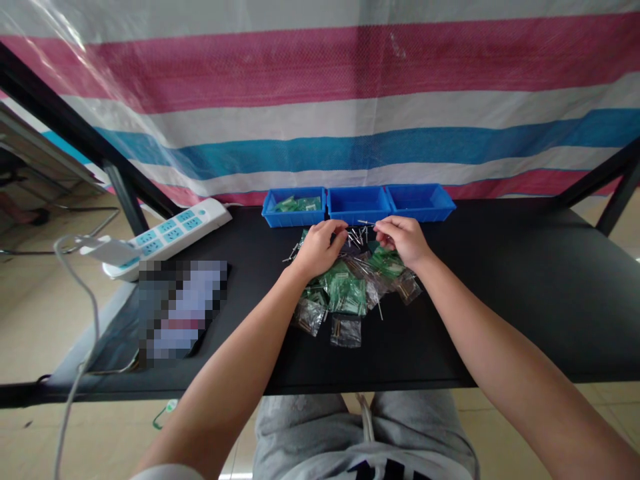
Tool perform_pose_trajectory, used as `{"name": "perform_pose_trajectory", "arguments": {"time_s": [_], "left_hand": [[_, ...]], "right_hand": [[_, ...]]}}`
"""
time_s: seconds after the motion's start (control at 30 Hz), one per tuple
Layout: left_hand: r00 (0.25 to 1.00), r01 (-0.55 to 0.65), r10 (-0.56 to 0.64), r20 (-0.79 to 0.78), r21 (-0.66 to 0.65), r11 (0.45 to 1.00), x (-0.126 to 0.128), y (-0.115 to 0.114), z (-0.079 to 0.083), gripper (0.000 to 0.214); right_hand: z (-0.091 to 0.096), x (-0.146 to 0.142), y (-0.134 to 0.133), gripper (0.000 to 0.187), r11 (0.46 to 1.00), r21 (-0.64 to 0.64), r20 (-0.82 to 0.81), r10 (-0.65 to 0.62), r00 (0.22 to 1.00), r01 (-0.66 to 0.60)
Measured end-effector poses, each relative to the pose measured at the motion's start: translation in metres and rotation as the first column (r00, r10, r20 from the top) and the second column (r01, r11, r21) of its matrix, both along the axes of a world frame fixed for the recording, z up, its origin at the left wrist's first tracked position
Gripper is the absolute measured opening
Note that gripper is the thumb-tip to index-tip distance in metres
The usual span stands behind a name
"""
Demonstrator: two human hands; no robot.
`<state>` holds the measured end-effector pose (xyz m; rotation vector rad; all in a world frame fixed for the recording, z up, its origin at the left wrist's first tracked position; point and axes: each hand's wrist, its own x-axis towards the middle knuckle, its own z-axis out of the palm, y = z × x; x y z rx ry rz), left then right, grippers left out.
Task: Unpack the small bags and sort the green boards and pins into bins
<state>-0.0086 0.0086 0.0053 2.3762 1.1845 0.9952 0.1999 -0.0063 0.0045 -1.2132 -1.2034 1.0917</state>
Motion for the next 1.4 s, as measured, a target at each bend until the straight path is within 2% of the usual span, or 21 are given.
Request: {"name": "perform_pose_trajectory", "arguments": {"time_s": [0.1, 0.23, 0.4, 0.53, 0.77, 0.93, 1.17, 1.27, 1.4], "left_hand": [[0.993, -0.043, 0.044, -0.111, 0.019, 0.999, -0.002, 0.003, -0.002, 0.023], [0.974, -0.092, 0.092, -0.209, 0.007, 0.996, -0.004, 0.006, -0.005, 0.022], [0.975, -0.112, 0.113, -0.191, 0.017, 0.994, -0.005, 0.009, -0.008, 0.024], [0.972, -0.086, 0.085, -0.219, 0.005, 0.996, -0.005, 0.010, -0.008, 0.024], [0.971, -0.022, 0.020, -0.238, -0.006, 1.000, -0.005, 0.009, -0.007, 0.027], [0.970, -0.027, 0.021, -0.243, -0.021, 0.999, -0.005, 0.010, -0.010, 0.026], [0.963, -0.059, 0.048, -0.266, -0.035, 0.998, -0.005, 0.009, -0.010, 0.028], [0.955, -0.097, 0.081, -0.285, -0.043, 0.994, -0.005, 0.007, -0.010, 0.026], [0.940, -0.122, 0.100, -0.325, -0.047, 0.991, -0.004, 0.007, -0.012, 0.022]], "right_hand": [[0.002, 0.003, 0.004, 0.021, 0.994, -0.060, -0.177, -0.104, 0.979, 0.095], [0.006, 0.009, 0.008, 0.017, 0.979, -0.085, -0.329, -0.203, 0.922, 0.185], [0.007, 0.019, 0.014, 0.010, 0.938, -0.187, -0.446, -0.346, 0.826, 0.292], [0.005, 0.023, 0.016, 0.005, 0.913, -0.202, -0.465, -0.408, 0.786, 0.355], [0.003, 0.023, 0.017, 0.005, 0.905, -0.244, -0.494, -0.426, 0.758, 0.349], [0.006, 0.021, 0.015, 0.003, 0.893, -0.289, -0.505, -0.448, 0.738, 0.344], [0.007, 0.020, 0.012, 0.008, 0.900, -0.332, -0.509, -0.424, 0.749, 0.284], [0.005, 0.021, 0.013, 0.008, 0.915, -0.303, -0.500, -0.389, 0.773, 0.265], [0.001, 0.019, 0.015, 0.011, 0.943, -0.192, -0.413, -0.330, 0.849, 0.273]]}}
